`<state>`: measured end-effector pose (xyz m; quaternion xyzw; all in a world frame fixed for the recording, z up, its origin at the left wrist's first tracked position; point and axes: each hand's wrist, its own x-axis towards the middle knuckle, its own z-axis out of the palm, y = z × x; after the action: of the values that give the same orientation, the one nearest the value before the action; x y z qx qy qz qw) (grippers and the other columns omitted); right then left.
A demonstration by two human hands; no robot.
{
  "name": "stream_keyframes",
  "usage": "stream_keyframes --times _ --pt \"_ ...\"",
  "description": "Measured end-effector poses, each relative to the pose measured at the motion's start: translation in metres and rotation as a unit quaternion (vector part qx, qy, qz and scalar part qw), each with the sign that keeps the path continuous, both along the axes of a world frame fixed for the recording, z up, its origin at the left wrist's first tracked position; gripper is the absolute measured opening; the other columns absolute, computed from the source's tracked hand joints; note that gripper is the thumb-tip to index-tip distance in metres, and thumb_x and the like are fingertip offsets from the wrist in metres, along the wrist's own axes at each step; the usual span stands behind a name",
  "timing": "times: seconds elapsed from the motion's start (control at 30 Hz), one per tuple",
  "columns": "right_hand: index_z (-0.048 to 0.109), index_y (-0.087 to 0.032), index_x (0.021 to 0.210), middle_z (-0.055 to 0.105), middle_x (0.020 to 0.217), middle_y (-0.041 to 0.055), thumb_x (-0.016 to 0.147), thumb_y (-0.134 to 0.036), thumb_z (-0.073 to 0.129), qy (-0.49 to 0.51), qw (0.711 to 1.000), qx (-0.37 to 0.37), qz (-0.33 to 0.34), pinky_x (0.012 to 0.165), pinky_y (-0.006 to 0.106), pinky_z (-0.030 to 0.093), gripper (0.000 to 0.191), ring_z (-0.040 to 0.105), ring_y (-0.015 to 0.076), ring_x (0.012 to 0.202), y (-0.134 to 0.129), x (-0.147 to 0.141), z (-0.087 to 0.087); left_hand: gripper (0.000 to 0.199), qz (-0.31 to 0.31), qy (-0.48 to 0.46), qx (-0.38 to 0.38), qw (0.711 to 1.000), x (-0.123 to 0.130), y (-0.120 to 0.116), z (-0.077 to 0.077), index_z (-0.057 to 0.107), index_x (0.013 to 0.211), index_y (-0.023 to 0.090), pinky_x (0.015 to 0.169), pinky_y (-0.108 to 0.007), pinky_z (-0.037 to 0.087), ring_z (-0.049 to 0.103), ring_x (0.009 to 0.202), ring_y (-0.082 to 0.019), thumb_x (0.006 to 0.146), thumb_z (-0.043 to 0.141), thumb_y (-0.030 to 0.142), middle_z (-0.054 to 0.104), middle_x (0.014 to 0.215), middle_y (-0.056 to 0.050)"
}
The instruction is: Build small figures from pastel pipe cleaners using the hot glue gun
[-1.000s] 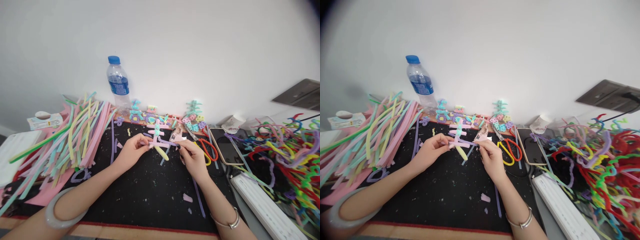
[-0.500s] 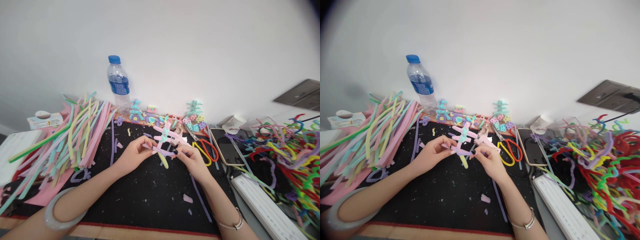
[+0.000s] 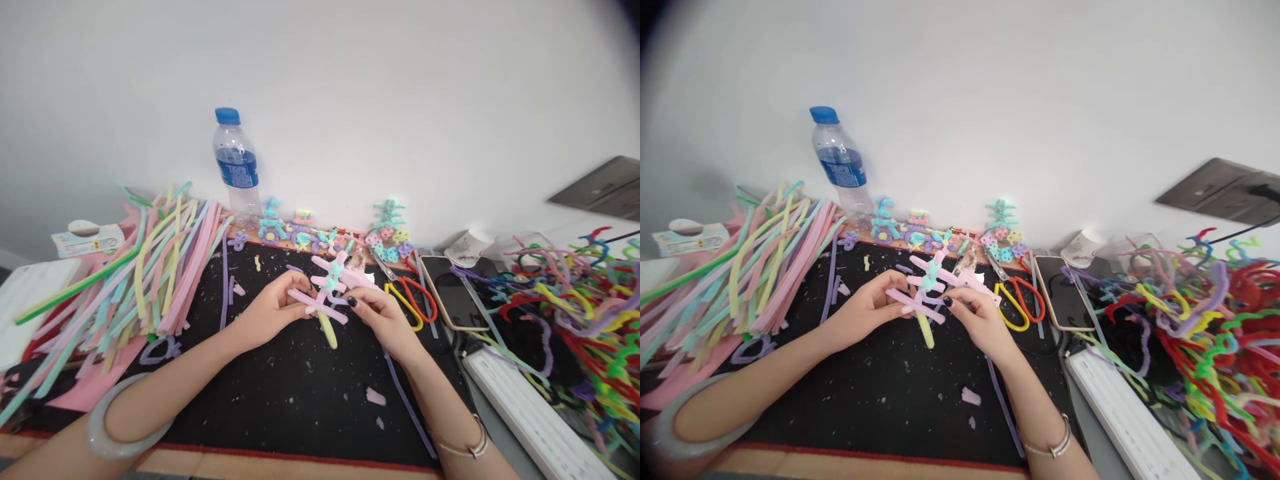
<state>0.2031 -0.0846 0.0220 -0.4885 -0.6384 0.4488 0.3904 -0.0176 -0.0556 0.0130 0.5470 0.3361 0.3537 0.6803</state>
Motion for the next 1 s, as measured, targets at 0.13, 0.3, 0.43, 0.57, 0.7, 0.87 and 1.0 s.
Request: stream_keyframes --times 0.13,0.3,0.43,0.57,0.7,0.87,1.0 --pt "0.068 -0.021 0.083 0.066 0.082 0.0049 0.085 -0.025 0.056 -0.067 0.992 0.098 -0.034 0.074 0.032 0.045 0.013 0.060 0.0197 0.080 0.000 -0.001 0.001 0.023 0.015 -0.021 -0.008 1.000 0.000 0.003 -0.004 0.045 0.088 0.020 0.075 -0.028 0.050 0.062 0.077 -0.012 0.076 0.065 0.017 0.058 0.087 0.003" --pt "0.065 -0.022 0.091 0.059 0.092 0.0076 0.090 -0.017 0.045 -0.157 0.962 0.206 -0.085 0.075 0.033 0.046 0.021 0.059 0.0200 0.086 -0.004 -0.004 0.003 0.024 0.048 0.000 -0.004 0.999 -0.001 0.005 -0.007 0.045 0.091 0.021 0.075 -0.030 0.052 0.066 0.080 -0.015 0.077 0.065 0.021 0.060 0.089 0.002" --pt "0.062 -0.023 0.108 0.060 0.099 0.0086 0.091 -0.014 0.041 -0.228 0.938 0.244 -0.095 0.079 0.034 0.046 0.028 0.059 0.0207 0.091 -0.009 -0.005 0.005 0.025 0.074 0.012 0.005 0.997 -0.002 0.006 -0.009 0.047 0.092 0.020 0.075 -0.031 0.053 0.065 0.082 -0.016 0.076 0.066 0.024 0.059 0.093 0.001" --pt "0.065 -0.022 0.102 0.063 0.087 0.0076 0.090 -0.015 0.047 -0.256 0.916 0.295 -0.096 0.070 0.031 0.046 0.023 0.060 0.0194 0.079 -0.012 -0.006 0.005 0.025 0.070 0.010 0.005 0.997 -0.003 0.006 -0.009 0.048 0.092 0.020 0.077 -0.031 0.053 0.065 0.083 -0.016 0.076 0.066 0.023 0.058 0.094 0.001" --pt "0.066 -0.021 0.094 0.065 0.079 0.0060 0.089 -0.015 0.048 -0.197 0.936 0.280 -0.080 0.068 0.030 0.046 0.020 0.061 0.0183 0.075 -0.012 -0.007 0.003 0.024 0.052 -0.004 0.000 0.999 -0.003 0.006 -0.010 0.048 0.093 0.021 0.078 -0.031 0.053 0.065 0.083 -0.016 0.077 0.065 0.021 0.058 0.093 0.001" --pt "0.058 -0.020 0.087 0.061 0.057 -0.0021 0.088 -0.023 0.051 -0.025 0.997 0.062 -0.043 0.058 0.027 0.045 0.007 0.057 0.0131 0.052 -0.009 -0.010 0.002 0.032 0.030 0.004 0.000 1.000 -0.001 0.004 -0.008 0.052 0.104 0.020 0.080 -0.033 0.052 0.064 0.084 -0.017 0.075 0.066 0.022 0.059 0.095 -0.002" --pt "0.055 -0.018 0.074 0.062 0.060 -0.0003 0.086 -0.029 0.056 0.043 0.999 0.006 0.001 0.058 0.026 0.045 0.016 0.058 0.0133 0.055 -0.007 -0.011 0.004 0.035 0.007 0.026 0.006 1.000 0.000 0.003 -0.006 0.057 0.107 0.019 0.080 -0.033 0.052 0.062 0.083 -0.017 0.074 0.067 0.021 0.060 0.094 -0.003"
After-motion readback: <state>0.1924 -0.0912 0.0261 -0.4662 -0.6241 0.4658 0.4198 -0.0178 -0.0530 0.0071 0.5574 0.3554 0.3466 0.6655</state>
